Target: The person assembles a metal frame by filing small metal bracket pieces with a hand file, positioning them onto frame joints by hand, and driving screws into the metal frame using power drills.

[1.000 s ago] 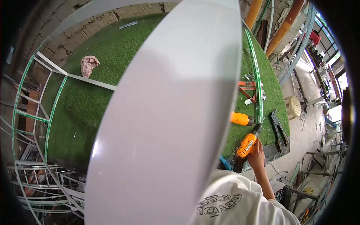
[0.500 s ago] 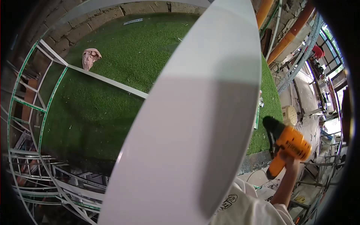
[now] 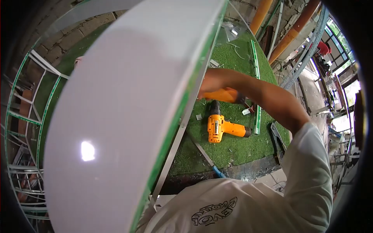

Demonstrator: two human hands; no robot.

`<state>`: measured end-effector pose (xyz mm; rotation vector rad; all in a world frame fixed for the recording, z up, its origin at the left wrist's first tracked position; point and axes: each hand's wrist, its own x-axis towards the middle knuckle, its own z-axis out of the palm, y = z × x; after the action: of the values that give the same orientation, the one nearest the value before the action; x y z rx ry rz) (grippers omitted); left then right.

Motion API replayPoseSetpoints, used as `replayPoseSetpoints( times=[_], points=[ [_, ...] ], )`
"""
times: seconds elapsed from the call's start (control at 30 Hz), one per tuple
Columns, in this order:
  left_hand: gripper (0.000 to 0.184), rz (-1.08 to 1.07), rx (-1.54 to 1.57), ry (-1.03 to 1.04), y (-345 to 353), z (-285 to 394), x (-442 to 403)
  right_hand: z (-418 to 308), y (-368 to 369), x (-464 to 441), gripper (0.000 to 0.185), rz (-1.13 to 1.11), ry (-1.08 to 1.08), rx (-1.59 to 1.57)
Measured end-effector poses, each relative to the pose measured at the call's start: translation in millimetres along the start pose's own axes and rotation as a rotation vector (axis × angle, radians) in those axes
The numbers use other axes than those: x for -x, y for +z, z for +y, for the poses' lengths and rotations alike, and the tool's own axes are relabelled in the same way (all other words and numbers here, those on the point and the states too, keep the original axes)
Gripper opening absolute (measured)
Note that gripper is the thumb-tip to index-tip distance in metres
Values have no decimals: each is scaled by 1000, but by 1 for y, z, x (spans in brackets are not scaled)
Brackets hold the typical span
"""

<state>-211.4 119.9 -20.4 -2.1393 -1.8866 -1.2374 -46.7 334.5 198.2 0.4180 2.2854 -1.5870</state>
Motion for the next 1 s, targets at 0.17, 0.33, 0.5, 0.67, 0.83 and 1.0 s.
replayPoseSetpoints(
  times=[0.17,0.33,0.5,0.67,0.83,1.0],
  points=[
    [26,3,-2,1,2,-2,2,15,11,-39,26,-157,-56,77],
    [24,-22,-13,-13,3,-7,4,18,14,-45,26,-221,-30,89],
    [25,-24,-26,-36,2,-3,4,20,15,-51,26,-255,-5,136],
    [26,2,7,-5,3,-3,2,22,14,-57,25,-274,18,185],
    [27,0,26,0,4,-5,5,21,15,-57,25,-280,34,221],
    [25,55,171,-53,8,-2,6,21,16,-61,24,-291,40,248]
  ],
)
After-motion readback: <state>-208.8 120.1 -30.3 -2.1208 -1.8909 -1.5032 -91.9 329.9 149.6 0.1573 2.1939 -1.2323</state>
